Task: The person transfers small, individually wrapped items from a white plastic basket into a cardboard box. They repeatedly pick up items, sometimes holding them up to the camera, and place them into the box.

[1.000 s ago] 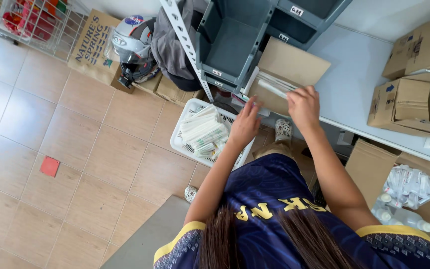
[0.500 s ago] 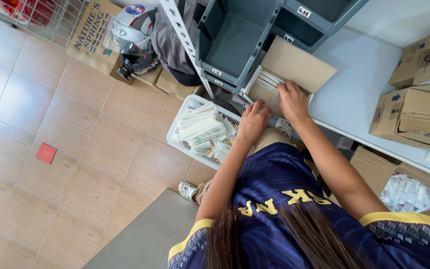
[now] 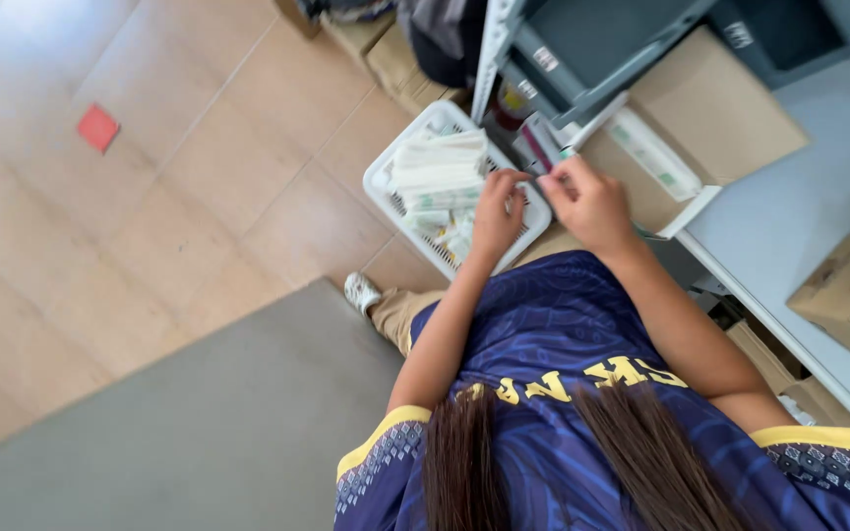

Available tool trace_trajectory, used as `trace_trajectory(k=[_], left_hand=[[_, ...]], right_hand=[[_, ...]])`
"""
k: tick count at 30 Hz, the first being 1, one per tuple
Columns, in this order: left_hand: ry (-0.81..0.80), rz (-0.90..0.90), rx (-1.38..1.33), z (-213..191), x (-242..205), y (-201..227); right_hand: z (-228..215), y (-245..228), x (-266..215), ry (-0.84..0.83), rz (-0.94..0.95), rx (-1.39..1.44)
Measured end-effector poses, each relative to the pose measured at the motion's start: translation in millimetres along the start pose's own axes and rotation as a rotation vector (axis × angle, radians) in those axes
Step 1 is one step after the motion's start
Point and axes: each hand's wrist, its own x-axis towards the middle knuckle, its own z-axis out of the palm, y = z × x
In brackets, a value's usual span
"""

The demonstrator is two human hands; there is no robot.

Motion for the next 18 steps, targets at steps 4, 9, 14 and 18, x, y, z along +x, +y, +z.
trace_trajectory(k=[4,9,14,18], left_hand=[[0.162,-0.345,0.094,-11.9,-35.6,-141.0],[0.240,-0.637,0.262,-23.8,-79.4,-222.7],[0.180,-0.716,0.194,-16.9,-87.4,-256.8],[0.152,-0.756,0.123,-6.8,-84.3,-283.7]], right_hand=[[114.1,65.6,9.5,-0.429,0.022,0.073],[253.6,239.1,-16.1,-0.465,0.003,0.078],[228.3,203.9,-7.3,-0.562,0.450,0.320],[215.7,188.8,0.9,-0.717,0.667,0.488]])
